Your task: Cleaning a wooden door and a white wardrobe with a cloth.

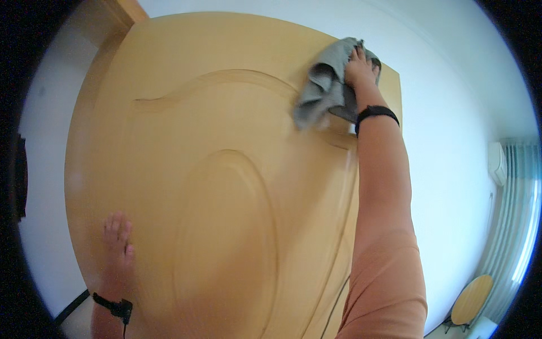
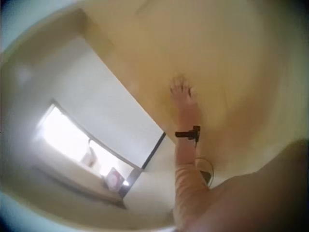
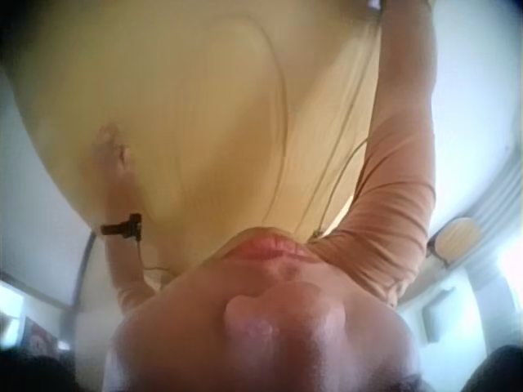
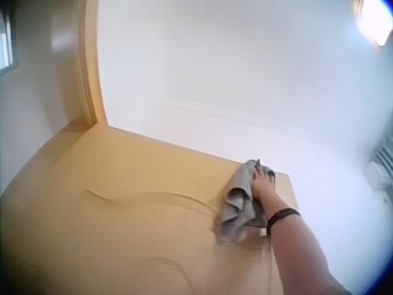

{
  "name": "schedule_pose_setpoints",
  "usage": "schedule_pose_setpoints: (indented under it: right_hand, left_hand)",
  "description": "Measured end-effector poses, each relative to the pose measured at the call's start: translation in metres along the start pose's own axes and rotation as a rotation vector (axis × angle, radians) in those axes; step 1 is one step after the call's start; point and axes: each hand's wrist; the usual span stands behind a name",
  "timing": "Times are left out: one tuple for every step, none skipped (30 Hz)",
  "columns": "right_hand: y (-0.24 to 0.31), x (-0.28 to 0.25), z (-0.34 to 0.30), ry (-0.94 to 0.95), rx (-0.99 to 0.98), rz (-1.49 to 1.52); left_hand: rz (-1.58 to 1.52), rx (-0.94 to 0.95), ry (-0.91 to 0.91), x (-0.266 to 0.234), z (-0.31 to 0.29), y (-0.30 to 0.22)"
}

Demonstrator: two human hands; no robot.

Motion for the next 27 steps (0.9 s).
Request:
schedule_pose_setpoints:
  right_hand:
    - [-0.029, 0.009, 0.000, 0.007, 0.028, 0.071]
    - [-0.048, 0.008, 0.001, 0.012, 0.050, 0.136]
    - [-0.064, 0.004, 0.003, -0.004, 0.046, 0.123]
    - [-0.052, 0.024, -0.019, 0.009, 0.075, 0.106]
    - [-0.040, 0.029, -0.031, 0.014, 0.089, 0.071]
    - [-0.025, 0.033, -0.042, 0.017, 0.082, 0.082]
    - [-0.022, 0.025, -0.043, 0.010, 0.121, 0.121]
    - [-0.018, 0.018, -0.044, 0.004, 0.160, 0.162]
    - [-0.020, 0.020, -0.045, -0.033, 0.163, 0.190]
    - [-0.019, 0.022, -0.047, -0.035, 0.152, 0.197]
    - [-0.019, 0.024, -0.043, -0.028, 0.189, 0.221]
    - [-0.018, 0.027, -0.041, -0.019, 0.223, 0.248]
    - [-0.029, 0.027, -0.034, -0.012, 0.227, 0.230]
    - [-0.044, 0.034, -0.035, 0.000, 0.240, 0.211]
    - [-0.093, 0.050, -0.038, -0.050, 0.277, 0.206]
    - [-0.126, 0.053, -0.036, -0.103, 0.305, 0.207]
    - [-0.087, 0.052, -0.036, -0.015, 0.281, 0.193]
    - [-0.042, 0.055, -0.046, 0.068, 0.257, 0.168]
    - [-0.028, 0.052, -0.047, 0.062, 0.248, 0.173]
    - [-0.019, 0.052, -0.047, 0.075, 0.281, 0.235]
    - [-0.008, 0.051, -0.044, 0.089, 0.314, 0.298]
    - [0.012, 0.055, -0.043, 0.099, 0.312, 0.301]
    - [0.026, 0.043, -0.040, 0.104, 0.241, 0.229]
    - [0.041, 0.028, -0.032, 0.115, 0.169, 0.158]
    - [0.071, 0.022, -0.027, 0.112, 0.134, 0.181]
    - [0.116, 0.013, -0.031, 0.129, 0.123, 0.197]
    - [0.168, -0.005, -0.032, 0.133, 0.082, 0.176]
  left_hand:
    - [0.007, -0.028, 0.001, 0.002, 0.001, 0.003]
    - [-0.003, -0.028, -0.016, 0.012, 0.002, 0.003]
    - [0.003, -0.039, -0.039, 0.022, 0.002, 0.005]
    - [0.050, -0.044, -0.035, 0.022, -0.011, 0.032]
    - [0.059, -0.052, -0.033, 0.025, -0.021, 0.053]
    - [0.060, -0.027, -0.093, 0.029, -0.030, 0.075]
    - [0.038, -0.002, -0.156, 0.032, -0.031, 0.076]
    - [0.027, -0.012, -0.156, 0.033, -0.033, 0.075]
    - [0.023, -0.029, -0.153, 0.030, -0.035, 0.071]
    - [0.033, -0.046, -0.156, 0.023, -0.035, 0.070]
    - [0.040, -0.068, -0.161, 0.019, -0.034, 0.068]
    - [0.090, -0.064, -0.117, 0.016, -0.034, 0.066]
    - [0.127, -0.058, -0.084, 0.021, -0.030, 0.059]
    - [0.124, -0.072, -0.092, 0.027, -0.028, 0.054]
    - [0.055, -0.012, -0.122, 0.043, -0.020, 0.049]
    - [-0.008, 0.041, -0.153, 0.049, -0.013, 0.045]
    - [0.032, 0.000, -0.146, 0.030, -0.016, 0.040]
    - [0.066, -0.032, -0.092, 0.023, -0.026, 0.043]
    - [0.071, -0.036, -0.051, 0.021, -0.032, 0.044]
    - [0.064, -0.043, -0.056, 0.017, -0.036, 0.041]
    - [0.053, -0.045, -0.008, 0.013, -0.040, 0.037]
    - [0.051, -0.044, 0.053, 0.007, -0.044, 0.036]
    - [0.036, -0.035, 0.046, 0.005, -0.049, 0.035]
    - [-0.002, -0.004, 0.075, 0.003, -0.050, 0.031]
    - [-0.017, 0.016, 0.120, -0.002, -0.055, 0.030]
    - [-0.004, 0.001, 0.136, -0.007, -0.066, 0.033]
    - [-0.033, 0.008, 0.115, -0.010, -0.077, 0.032]
Point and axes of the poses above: each hand's wrist, its own z-axis towards the middle knuckle, its own x-axis out of the palm, y = z × x, and after that the axes turned 13 degrees about -x, right-handed
